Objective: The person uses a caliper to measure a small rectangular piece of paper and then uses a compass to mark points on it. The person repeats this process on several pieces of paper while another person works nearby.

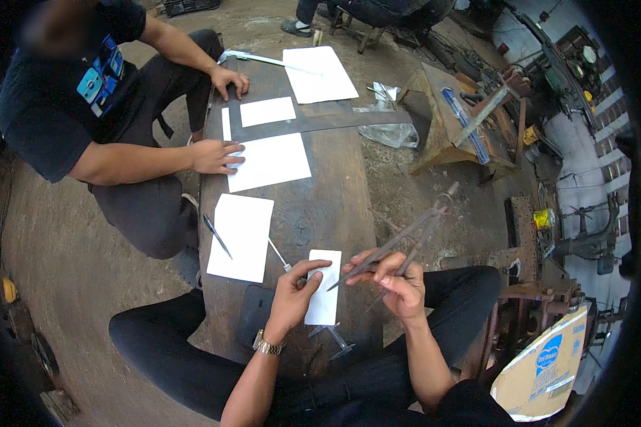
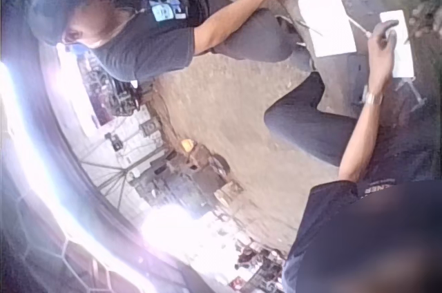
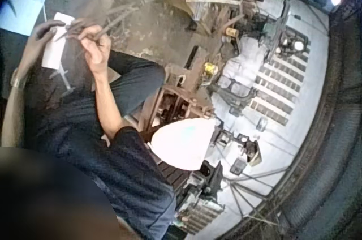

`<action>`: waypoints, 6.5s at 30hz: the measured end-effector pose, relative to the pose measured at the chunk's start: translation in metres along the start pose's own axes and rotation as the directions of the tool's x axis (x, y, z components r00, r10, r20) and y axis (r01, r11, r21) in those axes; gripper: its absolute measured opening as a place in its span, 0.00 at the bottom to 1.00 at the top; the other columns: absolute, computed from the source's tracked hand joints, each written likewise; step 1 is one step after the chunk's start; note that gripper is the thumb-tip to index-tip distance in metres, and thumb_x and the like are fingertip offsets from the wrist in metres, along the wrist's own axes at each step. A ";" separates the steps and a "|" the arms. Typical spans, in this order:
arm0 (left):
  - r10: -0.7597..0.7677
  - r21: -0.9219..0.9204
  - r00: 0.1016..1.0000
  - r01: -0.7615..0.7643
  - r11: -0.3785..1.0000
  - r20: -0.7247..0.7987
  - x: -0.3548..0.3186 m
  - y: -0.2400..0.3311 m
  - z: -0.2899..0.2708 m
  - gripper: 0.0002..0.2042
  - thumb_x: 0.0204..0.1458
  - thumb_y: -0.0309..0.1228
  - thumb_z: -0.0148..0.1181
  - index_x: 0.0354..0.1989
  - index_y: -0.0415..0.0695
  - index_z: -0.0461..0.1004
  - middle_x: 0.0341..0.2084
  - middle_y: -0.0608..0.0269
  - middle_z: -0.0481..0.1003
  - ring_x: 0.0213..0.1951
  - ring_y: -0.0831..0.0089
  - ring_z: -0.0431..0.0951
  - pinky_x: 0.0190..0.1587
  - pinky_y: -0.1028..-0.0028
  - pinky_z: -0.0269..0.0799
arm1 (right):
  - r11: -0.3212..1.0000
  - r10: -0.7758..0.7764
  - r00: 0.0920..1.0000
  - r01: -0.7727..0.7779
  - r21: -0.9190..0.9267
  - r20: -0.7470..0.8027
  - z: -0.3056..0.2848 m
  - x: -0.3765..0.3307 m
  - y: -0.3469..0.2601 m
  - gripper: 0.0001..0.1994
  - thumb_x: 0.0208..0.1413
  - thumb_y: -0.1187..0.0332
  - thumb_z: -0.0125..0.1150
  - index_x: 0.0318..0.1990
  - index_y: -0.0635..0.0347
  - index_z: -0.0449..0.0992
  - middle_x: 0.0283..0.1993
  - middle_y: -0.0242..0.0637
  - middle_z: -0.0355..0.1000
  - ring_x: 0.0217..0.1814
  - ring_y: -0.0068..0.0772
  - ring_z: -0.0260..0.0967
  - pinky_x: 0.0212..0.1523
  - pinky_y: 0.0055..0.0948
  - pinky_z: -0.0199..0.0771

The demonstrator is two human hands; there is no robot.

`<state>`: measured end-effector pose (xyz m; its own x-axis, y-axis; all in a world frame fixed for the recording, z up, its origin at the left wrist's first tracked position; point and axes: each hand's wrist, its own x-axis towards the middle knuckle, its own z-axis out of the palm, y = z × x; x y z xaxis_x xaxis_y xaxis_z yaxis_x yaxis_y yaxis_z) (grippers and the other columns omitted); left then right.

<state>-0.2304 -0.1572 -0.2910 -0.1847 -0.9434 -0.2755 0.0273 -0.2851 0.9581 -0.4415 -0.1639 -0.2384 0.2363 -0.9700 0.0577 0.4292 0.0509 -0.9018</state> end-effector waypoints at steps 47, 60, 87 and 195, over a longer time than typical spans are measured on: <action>-0.105 0.033 0.911 0.129 0.991 -0.398 -0.013 0.001 -0.061 0.18 0.55 0.21 0.50 0.54 0.29 0.73 0.36 0.53 0.81 0.34 0.73 0.79 0.38 0.73 0.73 | 0.925 0.181 0.942 -0.066 0.374 -0.282 -0.033 -0.057 0.010 0.14 0.64 0.73 0.59 0.50 0.46 0.62 0.40 0.35 0.69 0.41 0.35 0.71 0.41 0.36 0.69; -0.283 0.826 0.891 0.440 0.352 -0.355 0.014 -0.065 0.029 0.26 0.56 0.52 0.61 0.32 0.34 0.82 0.32 0.37 0.81 0.39 0.40 0.82 0.42 0.51 0.78 | 0.954 0.084 0.964 -0.005 0.299 -0.251 -0.032 -0.059 0.009 0.08 0.65 0.75 0.58 0.41 0.52 0.64 0.39 0.37 0.67 0.37 0.35 0.72 0.35 0.37 0.75; -0.119 0.717 0.779 0.617 0.325 -0.616 0.013 -0.060 0.009 0.22 0.44 0.43 0.63 0.32 0.30 0.82 0.33 0.33 0.80 0.40 0.38 0.82 0.46 0.53 0.77 | 0.939 -0.096 0.966 0.168 0.300 -0.240 -0.043 -0.076 -0.017 0.09 0.63 0.78 0.58 0.43 0.57 0.63 0.38 0.43 0.70 0.36 0.40 0.75 0.33 0.41 0.81; -0.156 0.679 0.971 -0.008 0.734 0.179 0.072 -0.012 -0.002 0.14 0.51 0.37 0.61 0.33 0.37 0.80 0.29 0.40 0.80 0.35 0.47 0.81 0.40 0.55 0.72 | 0.966 0.116 0.870 -0.211 -0.149 -0.480 -0.082 -0.079 0.053 0.11 0.61 0.81 0.58 0.38 0.54 0.63 0.38 0.37 0.71 0.38 0.33 0.73 0.42 0.33 0.75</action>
<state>-0.2417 -0.2216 -0.3226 -0.3596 -0.8417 -0.4028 -0.6459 -0.0869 0.7584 -0.5093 -0.1041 -0.3259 -0.1629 -0.9518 -0.2599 0.2345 0.2185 -0.9472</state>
